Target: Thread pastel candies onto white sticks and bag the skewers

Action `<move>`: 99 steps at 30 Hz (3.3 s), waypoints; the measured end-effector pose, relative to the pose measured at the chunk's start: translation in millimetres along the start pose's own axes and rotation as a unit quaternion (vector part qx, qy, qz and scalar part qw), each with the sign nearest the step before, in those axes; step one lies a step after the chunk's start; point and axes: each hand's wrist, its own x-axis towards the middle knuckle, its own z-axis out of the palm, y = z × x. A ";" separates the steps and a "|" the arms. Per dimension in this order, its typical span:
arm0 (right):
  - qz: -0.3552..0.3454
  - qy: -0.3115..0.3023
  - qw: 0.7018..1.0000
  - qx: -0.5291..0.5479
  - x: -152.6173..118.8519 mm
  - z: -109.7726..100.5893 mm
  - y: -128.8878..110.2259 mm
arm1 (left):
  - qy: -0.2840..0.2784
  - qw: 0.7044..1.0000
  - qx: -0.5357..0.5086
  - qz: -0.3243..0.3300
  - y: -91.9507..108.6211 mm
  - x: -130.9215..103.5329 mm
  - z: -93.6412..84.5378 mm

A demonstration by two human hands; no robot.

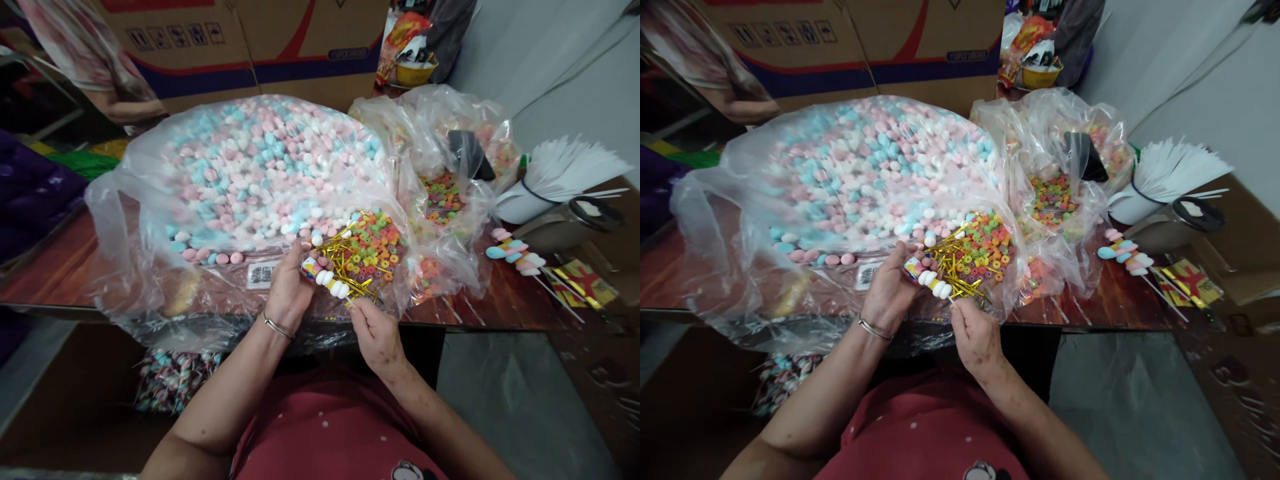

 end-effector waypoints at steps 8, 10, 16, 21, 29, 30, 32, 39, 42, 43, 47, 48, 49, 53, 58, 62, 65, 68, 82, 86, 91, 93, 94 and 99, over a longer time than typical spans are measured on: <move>0.122 -0.057 0.986 0.097 4.3 4.6 -8.2 | -0.004 0.996 0.011 0.085 -13.2 -10.0 2.8; 0.164 -0.107 0.962 0.192 4.2 6.5 -11.5 | 0.001 0.996 0.020 0.087 -19.3 -13.8 4.2; 0.090 -0.055 0.986 0.130 6.4 7.5 -11.9 | -0.089 0.994 0.064 0.029 -32.0 -26.2 -1.0; -0.041 0.015 0.999 -0.005 9.3 2.2 -7.3 | -0.093 0.994 0.043 0.037 -5.1 -11.5 -4.4; 0.128 -0.074 0.951 0.271 5.3 12.5 -13.8 | -0.116 0.992 -0.028 0.051 -12.2 -6.0 4.5; 0.161 -0.081 0.929 0.323 6.1 15.6 -14.6 | -0.117 0.991 -0.017 0.062 -20.2 -11.2 4.6; 0.204 -0.079 0.890 0.400 9.0 20.4 -15.5 | -0.112 0.991 0.018 0.074 -34.5 -22.3 3.2; 0.271 -0.125 0.772 0.561 18.6 8.6 -16.1 | -0.142 0.988 0.031 0.043 -16.8 -21.7 -4.7; 0.292 -0.186 0.729 0.591 17.0 2.2 -16.7 | -0.114 0.990 -0.010 0.082 11.1 -7.5 -0.5; 0.299 -0.195 0.716 0.600 16.0 1.9 -16.8 | -0.102 0.991 -0.016 0.090 16.9 -4.5 1.5; 0.315 -0.206 0.662 0.648 13.5 5.8 -16.2 | -0.094 0.991 -0.018 0.089 12.6 -4.0 7.2; 0.315 -0.210 0.651 0.658 13.5 7.2 -15.6 | -0.095 0.992 -0.018 0.080 6.6 -5.5 7.4; 0.314 -0.215 0.642 0.665 13.7 8.6 -15.0 | -0.096 0.993 -0.017 0.069 0.0 -7.1 7.1; 0.302 -0.208 0.679 0.636 12.8 13.7 -12.1 | -0.103 0.994 -0.016 0.021 -17.3 -8.8 2.8; 0.218 -0.145 0.896 0.360 7.8 9.5 -12.1 | -0.056 0.997 -0.007 0.044 -12.2 -3.4 -2.7; 0.068 -0.070 0.992 0.082 8.3 1.5 -12.7 | -0.029 0.997 -0.007 0.071 -11.2 -7.3 -2.3; -0.009 -0.031 0.999 -0.037 9.0 5.5 -12.3 | -0.008 0.997 -0.001 0.083 -18.4 -13.1 0.0; -0.027 -0.016 0.997 -0.066 9.2 14.8 -13.1 | -0.009 0.996 0.005 0.093 -29.2 -17.9 1.4; 0.278 -0.219 0.697 0.624 21.2 2.5 -15.2 | -0.117 0.991 -0.015 0.064 2.8 -11.3 -5.2; 0.299 -0.242 0.650 0.656 21.8 3.3 -17.7 | -0.168 0.983 -0.036 0.066 0.1 -11.4 -0.8; 0.297 -0.171 0.741 0.577 19.2 9.8 -21.1 | -0.183 0.979 -0.037 0.079 -17.2 -15.4 -1.2; 0.267 -0.145 0.812 0.498 19.1 12.8 -22.2 | -0.185 0.980 -0.031 0.070 -26.4 -16.6 -4.3; 0.246 -0.132 0.848 0.451 19.6 14.1 -22.5 | -0.184 0.980 -0.030 0.064 -31.1 -17.4 -6.2; 0.126 -0.097 0.963 0.218 21.5 11.9 -20.6 | -0.151 0.987 -0.019 0.044 -41.2 -17.5 -13.4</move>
